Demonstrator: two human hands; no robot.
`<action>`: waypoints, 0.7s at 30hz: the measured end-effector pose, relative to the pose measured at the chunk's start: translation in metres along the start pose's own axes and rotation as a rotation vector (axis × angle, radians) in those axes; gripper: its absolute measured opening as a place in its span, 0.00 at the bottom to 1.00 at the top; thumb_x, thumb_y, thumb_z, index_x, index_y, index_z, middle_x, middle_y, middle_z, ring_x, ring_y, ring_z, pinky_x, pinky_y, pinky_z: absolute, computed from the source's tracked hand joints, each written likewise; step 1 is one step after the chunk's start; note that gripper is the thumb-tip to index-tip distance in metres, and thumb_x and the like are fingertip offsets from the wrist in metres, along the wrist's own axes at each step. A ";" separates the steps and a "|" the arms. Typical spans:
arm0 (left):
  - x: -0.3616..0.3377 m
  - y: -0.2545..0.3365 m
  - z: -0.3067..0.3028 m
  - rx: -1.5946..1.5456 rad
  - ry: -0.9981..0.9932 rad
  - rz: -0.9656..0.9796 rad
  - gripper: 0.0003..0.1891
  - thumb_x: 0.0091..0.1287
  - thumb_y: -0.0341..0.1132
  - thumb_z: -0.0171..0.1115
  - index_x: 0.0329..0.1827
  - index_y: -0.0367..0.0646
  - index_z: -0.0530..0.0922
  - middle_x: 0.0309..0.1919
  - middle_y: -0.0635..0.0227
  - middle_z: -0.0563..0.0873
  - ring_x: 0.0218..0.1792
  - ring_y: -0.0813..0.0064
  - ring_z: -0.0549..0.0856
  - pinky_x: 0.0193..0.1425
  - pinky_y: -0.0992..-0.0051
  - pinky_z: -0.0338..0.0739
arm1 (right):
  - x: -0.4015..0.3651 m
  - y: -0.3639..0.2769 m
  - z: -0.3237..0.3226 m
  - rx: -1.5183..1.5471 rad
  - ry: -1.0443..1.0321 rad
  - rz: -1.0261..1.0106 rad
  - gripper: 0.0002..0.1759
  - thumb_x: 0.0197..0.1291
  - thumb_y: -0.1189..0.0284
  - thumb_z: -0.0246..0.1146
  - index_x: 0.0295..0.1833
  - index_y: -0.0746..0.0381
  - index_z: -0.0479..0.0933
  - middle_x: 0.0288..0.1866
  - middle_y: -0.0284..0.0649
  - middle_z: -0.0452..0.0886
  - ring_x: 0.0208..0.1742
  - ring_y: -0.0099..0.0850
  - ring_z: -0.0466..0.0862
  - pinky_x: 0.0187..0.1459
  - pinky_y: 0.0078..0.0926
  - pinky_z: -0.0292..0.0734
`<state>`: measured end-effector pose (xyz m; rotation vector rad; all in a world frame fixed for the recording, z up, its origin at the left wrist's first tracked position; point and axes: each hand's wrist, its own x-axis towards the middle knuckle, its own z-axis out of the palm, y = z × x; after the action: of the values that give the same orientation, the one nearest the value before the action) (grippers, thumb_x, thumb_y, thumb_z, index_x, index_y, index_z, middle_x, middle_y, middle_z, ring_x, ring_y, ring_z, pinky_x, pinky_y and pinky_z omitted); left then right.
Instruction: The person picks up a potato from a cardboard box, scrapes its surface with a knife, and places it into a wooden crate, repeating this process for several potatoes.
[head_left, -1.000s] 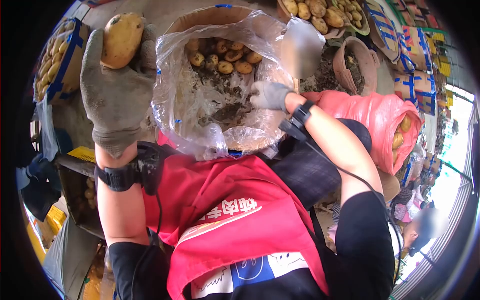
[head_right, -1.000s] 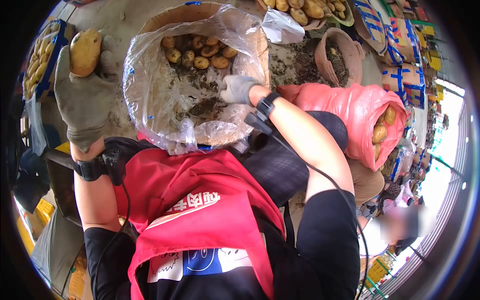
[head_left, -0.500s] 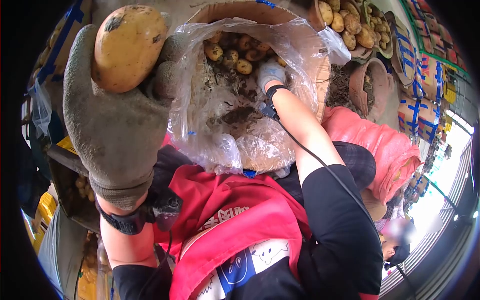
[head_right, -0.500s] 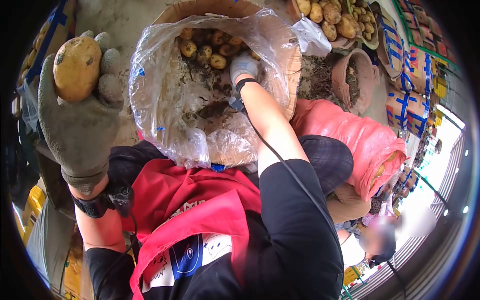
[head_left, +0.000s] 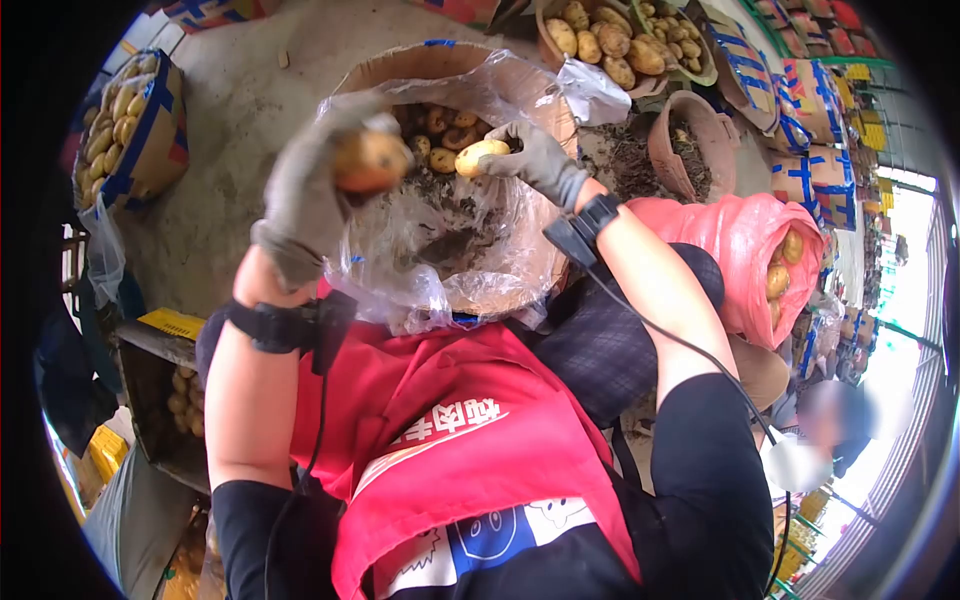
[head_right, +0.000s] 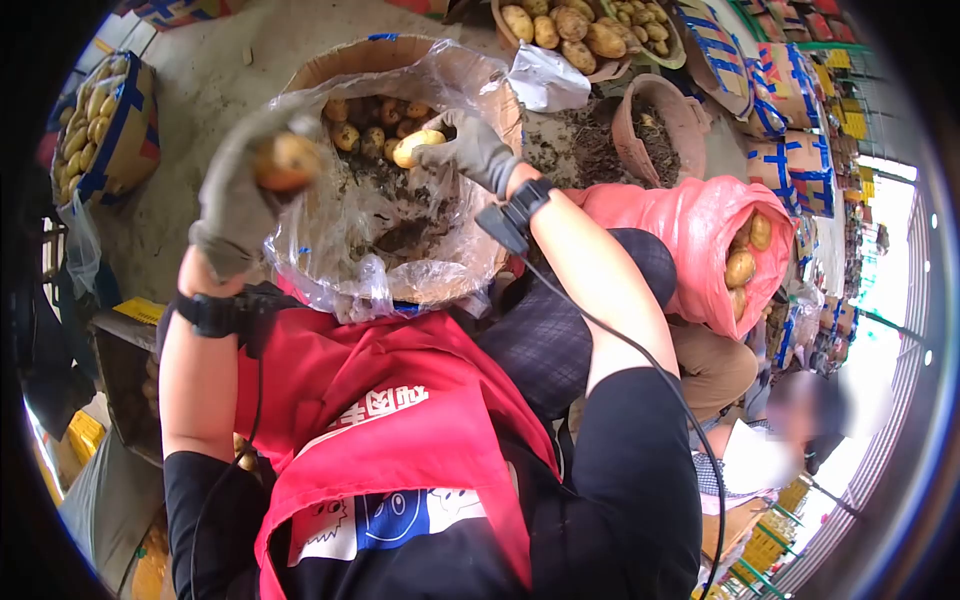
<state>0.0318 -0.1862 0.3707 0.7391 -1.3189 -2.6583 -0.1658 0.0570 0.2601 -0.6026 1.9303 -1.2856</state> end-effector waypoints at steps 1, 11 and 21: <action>0.004 -0.015 -0.001 0.042 -0.041 -0.088 0.21 0.74 0.49 0.65 0.61 0.44 0.83 0.51 0.68 0.88 0.48 0.73 0.89 0.50 0.70 0.87 | -0.013 -0.017 0.001 0.141 0.014 -0.041 0.34 0.50 0.65 0.86 0.58 0.68 0.78 0.47 0.39 0.88 0.45 0.26 0.86 0.50 0.24 0.83; -0.020 -0.061 0.047 0.048 -0.532 -0.232 0.33 0.73 0.36 0.70 0.78 0.39 0.67 0.63 0.65 0.82 0.63 0.74 0.82 0.70 0.70 0.78 | -0.121 -0.078 0.016 0.703 0.056 -0.034 0.16 0.71 0.66 0.72 0.55 0.66 0.84 0.47 0.32 0.86 0.52 0.23 0.84 0.58 0.22 0.78; 0.006 -0.067 0.049 0.237 -0.362 -0.179 0.36 0.73 0.36 0.69 0.82 0.43 0.64 0.69 0.62 0.79 0.65 0.73 0.80 0.70 0.71 0.77 | -0.101 -0.066 0.008 0.331 -0.080 -0.066 0.22 0.75 0.63 0.66 0.64 0.68 0.79 0.56 0.39 0.85 0.56 0.24 0.84 0.56 0.23 0.80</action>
<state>0.0133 -0.1108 0.3423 0.4227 -1.7559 -2.9120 -0.0972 0.0994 0.3503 -0.5416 1.5977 -1.5568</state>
